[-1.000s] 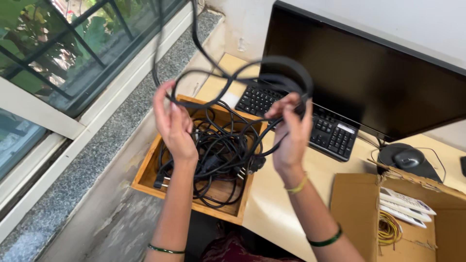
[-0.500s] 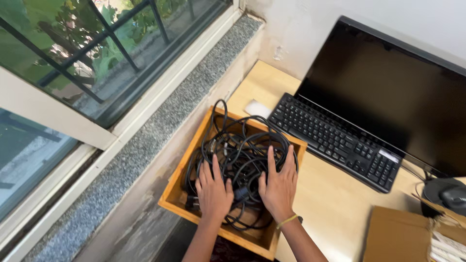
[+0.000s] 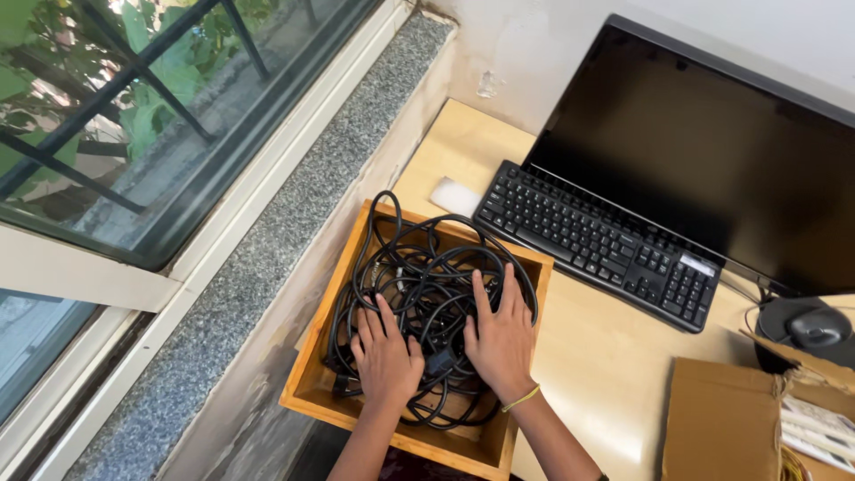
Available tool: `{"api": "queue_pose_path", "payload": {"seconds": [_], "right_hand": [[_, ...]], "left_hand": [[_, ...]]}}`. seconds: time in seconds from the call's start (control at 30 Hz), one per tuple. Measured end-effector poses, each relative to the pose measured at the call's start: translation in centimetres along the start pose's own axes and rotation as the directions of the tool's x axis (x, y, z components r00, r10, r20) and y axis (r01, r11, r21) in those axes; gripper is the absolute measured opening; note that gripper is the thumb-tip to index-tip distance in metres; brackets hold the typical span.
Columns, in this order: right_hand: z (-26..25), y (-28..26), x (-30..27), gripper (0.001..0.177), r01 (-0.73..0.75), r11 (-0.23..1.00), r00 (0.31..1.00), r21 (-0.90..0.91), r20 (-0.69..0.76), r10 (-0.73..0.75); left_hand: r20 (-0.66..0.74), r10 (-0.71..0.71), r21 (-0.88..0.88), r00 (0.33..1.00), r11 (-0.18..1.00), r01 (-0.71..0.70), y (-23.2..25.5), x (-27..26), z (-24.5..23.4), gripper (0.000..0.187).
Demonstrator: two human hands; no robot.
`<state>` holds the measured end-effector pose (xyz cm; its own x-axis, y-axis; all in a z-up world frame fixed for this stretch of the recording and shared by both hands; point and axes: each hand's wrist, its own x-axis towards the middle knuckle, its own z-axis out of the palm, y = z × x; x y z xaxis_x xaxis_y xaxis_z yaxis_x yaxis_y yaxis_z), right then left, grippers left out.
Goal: The person sorts various black power and connection cables by hand, coiling them individually and placing them into a wooden crate on a desk.
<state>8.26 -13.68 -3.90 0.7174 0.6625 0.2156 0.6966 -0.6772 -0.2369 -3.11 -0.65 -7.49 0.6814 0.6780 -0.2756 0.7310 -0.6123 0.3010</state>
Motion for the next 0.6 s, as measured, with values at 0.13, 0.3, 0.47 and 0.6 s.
{"api": "queue_pose_path", "payload": {"seconds": [0.13,0.3,0.47,0.6], "right_hand": [[-2.3,1.6,-2.7,0.059,0.066,0.981,0.990,0.182,-0.138,-0.041],[-5.2,4.5,-7.8,0.055,-0.249,0.913,0.968,0.324,0.068,0.239],[-4.2,5.3,-10.4,0.063,-0.469,0.625,0.883,0.624,0.352,0.311],[-4.1,5.9,-10.7,0.043,-0.399,0.720,0.910,0.567,0.340,0.237]], "left_hand": [[0.022,0.030,0.006,0.999,1.000,-0.030,0.3,0.1,-3.2,0.085],[0.189,-0.073,-0.088,0.979,0.992,0.091,0.0,-1.6,-9.0,0.077],[-0.481,0.096,-0.137,0.871,0.973,-0.183,0.7,-3.8,-7.5,0.068],[-0.573,0.121,-0.143,0.811,0.959,-0.245,2.1,-5.7,-6.1,0.060]]}}
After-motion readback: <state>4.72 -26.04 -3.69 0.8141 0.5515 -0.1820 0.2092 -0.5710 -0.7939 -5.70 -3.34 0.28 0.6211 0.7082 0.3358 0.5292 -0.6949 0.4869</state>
